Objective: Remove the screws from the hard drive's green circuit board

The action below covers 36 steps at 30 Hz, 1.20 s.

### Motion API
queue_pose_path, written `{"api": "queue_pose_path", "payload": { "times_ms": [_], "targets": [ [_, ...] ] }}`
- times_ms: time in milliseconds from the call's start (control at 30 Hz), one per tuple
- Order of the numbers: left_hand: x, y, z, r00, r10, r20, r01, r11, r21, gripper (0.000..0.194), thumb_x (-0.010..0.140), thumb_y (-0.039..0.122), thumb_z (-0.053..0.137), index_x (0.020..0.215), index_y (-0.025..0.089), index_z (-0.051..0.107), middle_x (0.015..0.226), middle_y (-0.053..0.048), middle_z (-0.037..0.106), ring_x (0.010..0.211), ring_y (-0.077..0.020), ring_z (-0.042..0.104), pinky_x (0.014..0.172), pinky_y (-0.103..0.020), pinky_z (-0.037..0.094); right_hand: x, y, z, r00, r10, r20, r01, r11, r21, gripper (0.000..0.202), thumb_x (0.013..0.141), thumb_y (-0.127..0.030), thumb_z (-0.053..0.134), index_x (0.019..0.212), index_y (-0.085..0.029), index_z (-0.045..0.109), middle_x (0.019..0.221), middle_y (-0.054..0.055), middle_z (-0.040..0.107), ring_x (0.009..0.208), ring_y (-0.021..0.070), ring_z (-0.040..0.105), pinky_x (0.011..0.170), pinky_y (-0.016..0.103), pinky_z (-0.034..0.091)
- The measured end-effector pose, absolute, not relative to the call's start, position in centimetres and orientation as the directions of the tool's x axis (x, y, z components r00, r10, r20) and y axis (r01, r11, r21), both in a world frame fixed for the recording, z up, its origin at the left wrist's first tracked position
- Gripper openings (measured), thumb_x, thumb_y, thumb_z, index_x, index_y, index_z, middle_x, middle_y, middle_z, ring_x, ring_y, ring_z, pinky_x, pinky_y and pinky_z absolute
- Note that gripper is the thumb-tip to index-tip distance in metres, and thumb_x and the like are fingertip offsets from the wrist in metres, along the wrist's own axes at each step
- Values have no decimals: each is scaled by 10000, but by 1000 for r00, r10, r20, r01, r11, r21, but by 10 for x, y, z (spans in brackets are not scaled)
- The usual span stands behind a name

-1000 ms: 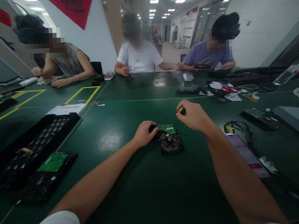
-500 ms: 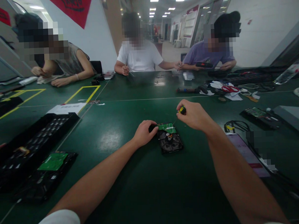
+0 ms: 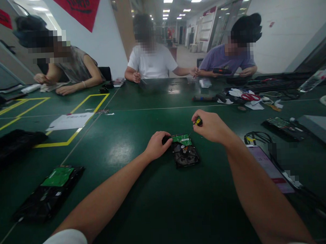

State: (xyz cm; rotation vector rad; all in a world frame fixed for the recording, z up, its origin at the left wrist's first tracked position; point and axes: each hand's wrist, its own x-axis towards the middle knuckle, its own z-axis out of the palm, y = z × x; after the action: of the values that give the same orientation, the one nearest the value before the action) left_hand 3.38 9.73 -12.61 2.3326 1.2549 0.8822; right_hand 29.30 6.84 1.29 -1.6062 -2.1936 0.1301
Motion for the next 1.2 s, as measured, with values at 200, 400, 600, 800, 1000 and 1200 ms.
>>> {"api": "queue_pose_path", "payload": {
  "times_ms": [200, 400, 600, 800, 1000, 1200],
  "targets": [
    [34, 98, -127, 412, 836, 362, 617, -548, 565, 222, 992, 350, 639, 1157, 209, 691, 1132, -79, 749, 1096, -267, 665, 988, -443, 539, 291, 69, 10, -305, 890, 338, 871, 405, -279, 277, 861, -157, 614, 1135, -162, 655, 1172, 157, 700, 1091, 303, 659, 964, 403, 478],
    [34, 97, -127, 412, 836, 363, 615, -549, 566, 218, 991, 350, 638, 1151, 212, 693, 1130, -78, 749, 1083, -269, 670, 985, -449, 540, 290, 68, 11, -251, 906, 340, 837, 380, -395, 349, 889, -213, 661, 1229, -213, 583, 1027, 90, 735, 922, 267, 689, 815, 366, 481],
    [35, 96, -125, 409, 836, 366, 611, -549, 571, 211, 994, 348, 637, 1145, 213, 694, 1127, -77, 750, 1073, -261, 673, 980, -443, 545, 285, 65, 15, -249, 908, 337, 804, 388, -450, 173, 945, -308, 647, 1099, -230, 659, 959, 65, 739, 862, 239, 675, 771, 344, 473],
    [34, 98, -129, 406, 828, 387, 601, -561, 569, 218, 990, 348, 639, 1147, 207, 693, 1113, -78, 748, 1068, -263, 670, 966, -439, 544, 282, 65, 20, -219, 932, 287, 734, 352, -581, 328, 1048, -326, 433, 1103, -217, 737, 1050, 89, 755, 792, 212, 674, 769, 359, 491],
    [34, 98, -126, 410, 835, 367, 615, -551, 564, 222, 989, 347, 637, 1153, 207, 691, 1132, -82, 749, 1078, -268, 673, 983, -447, 542, 284, 64, 21, -93, 950, 299, 775, 257, -577, 322, 966, -491, 629, 830, -205, 692, 853, 71, 734, 748, 206, 635, 696, 336, 445],
    [34, 97, -126, 412, 834, 366, 614, -551, 565, 221, 987, 342, 640, 1152, 205, 692, 1127, -82, 750, 1087, -267, 672, 988, -443, 543, 286, 68, 16, -96, 959, 267, 688, 258, -678, 224, 957, -439, 651, 947, -219, 694, 866, 47, 737, 666, 175, 628, 627, 313, 458]
  ]
}}
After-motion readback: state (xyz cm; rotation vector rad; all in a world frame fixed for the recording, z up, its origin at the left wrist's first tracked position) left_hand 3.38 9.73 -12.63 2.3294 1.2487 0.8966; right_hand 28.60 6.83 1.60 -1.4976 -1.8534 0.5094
